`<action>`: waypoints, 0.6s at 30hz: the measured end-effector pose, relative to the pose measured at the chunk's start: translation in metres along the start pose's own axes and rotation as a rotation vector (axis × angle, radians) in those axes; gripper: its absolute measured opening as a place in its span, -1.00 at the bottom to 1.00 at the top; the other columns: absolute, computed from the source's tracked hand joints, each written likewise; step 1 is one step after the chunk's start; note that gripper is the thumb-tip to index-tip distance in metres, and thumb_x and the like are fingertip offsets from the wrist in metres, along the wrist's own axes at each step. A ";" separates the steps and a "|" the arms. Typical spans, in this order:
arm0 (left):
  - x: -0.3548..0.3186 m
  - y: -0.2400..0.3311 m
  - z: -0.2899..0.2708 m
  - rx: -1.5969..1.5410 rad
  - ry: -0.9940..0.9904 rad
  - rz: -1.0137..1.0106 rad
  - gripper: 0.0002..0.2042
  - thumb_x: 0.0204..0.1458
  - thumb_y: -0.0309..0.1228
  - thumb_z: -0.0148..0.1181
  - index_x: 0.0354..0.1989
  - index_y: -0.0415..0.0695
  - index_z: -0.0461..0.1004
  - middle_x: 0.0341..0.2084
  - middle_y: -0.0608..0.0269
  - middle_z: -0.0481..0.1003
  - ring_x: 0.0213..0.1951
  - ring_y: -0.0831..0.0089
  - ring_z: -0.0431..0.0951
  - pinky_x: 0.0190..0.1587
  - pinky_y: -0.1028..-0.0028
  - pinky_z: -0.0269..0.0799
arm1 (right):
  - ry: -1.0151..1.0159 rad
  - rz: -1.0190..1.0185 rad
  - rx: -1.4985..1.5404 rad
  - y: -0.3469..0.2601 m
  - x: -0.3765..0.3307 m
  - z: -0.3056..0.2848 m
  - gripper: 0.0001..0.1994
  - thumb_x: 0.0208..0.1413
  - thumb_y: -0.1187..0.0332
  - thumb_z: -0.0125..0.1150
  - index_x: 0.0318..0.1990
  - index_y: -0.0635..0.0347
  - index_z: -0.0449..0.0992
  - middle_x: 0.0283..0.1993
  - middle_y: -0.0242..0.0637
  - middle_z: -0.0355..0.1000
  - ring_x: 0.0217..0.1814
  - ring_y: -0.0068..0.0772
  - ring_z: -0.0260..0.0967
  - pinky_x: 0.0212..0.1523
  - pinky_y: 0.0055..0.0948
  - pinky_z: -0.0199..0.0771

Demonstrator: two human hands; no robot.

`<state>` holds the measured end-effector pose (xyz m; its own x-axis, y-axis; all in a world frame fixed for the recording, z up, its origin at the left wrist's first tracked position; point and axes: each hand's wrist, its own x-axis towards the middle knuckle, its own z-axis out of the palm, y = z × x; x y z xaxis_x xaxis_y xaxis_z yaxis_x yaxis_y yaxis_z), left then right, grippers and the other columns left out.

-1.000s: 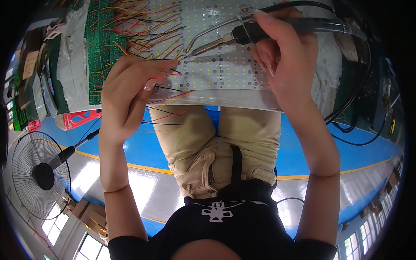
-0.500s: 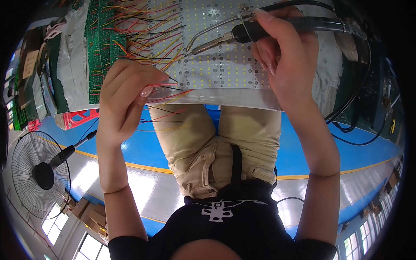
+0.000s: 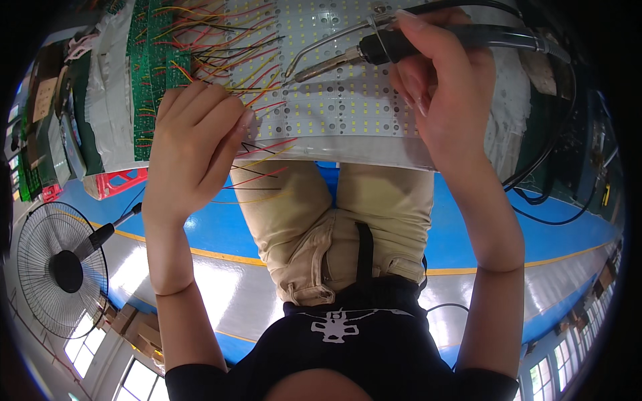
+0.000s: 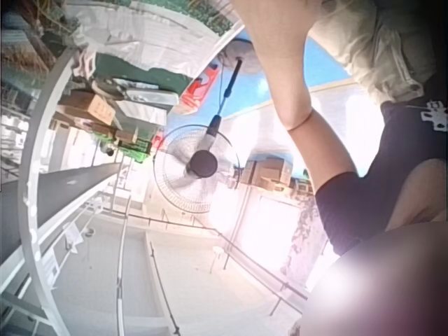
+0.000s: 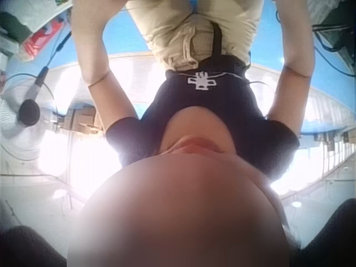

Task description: The person solders various colored wires onto a circuit board assembly using a soldering iron and solder wire.

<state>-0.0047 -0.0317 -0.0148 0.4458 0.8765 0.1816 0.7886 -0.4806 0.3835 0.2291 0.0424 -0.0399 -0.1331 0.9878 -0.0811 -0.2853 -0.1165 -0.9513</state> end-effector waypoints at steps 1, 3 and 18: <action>0.000 0.000 0.000 0.029 -0.007 0.010 -0.92 -0.14 -0.50 0.05 -0.44 -0.20 0.34 -0.52 0.16 0.30 -0.44 0.19 0.27 -0.36 0.33 0.11 | -0.009 -0.001 0.006 0.000 0.000 0.000 -0.83 0.08 0.32 -0.02 -0.39 0.24 0.35 -0.84 -0.53 -0.04 -0.84 -0.70 -0.18 -0.75 -0.61 -0.09; 0.000 -0.002 -0.001 0.041 -0.021 0.003 -0.91 -0.15 -0.51 0.05 -0.44 -0.20 0.34 -0.52 0.16 0.30 -0.44 0.19 0.26 -0.35 0.33 0.11 | 0.004 0.002 -0.005 -0.001 0.000 0.001 -0.84 0.08 0.32 -0.02 -0.39 0.24 0.35 -0.84 -0.52 -0.04 -0.84 -0.70 -0.18 -0.75 -0.61 -0.09; -0.001 -0.006 -0.002 0.045 -0.080 0.007 -0.89 -0.20 -0.52 0.04 -0.44 -0.20 0.32 -0.52 0.16 0.26 -0.44 0.18 0.25 -0.37 0.33 0.10 | -0.043 -0.008 -0.045 -0.001 -0.003 -0.001 -0.84 0.07 0.35 -0.05 -0.39 0.28 0.33 -0.85 -0.50 -0.05 -0.85 -0.68 -0.21 -0.74 -0.61 -0.07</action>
<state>-0.0105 -0.0297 -0.0150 0.4824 0.8689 0.1104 0.8028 -0.4891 0.3410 0.2307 0.0397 -0.0394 -0.1718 0.9832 -0.0615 -0.2433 -0.1029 -0.9645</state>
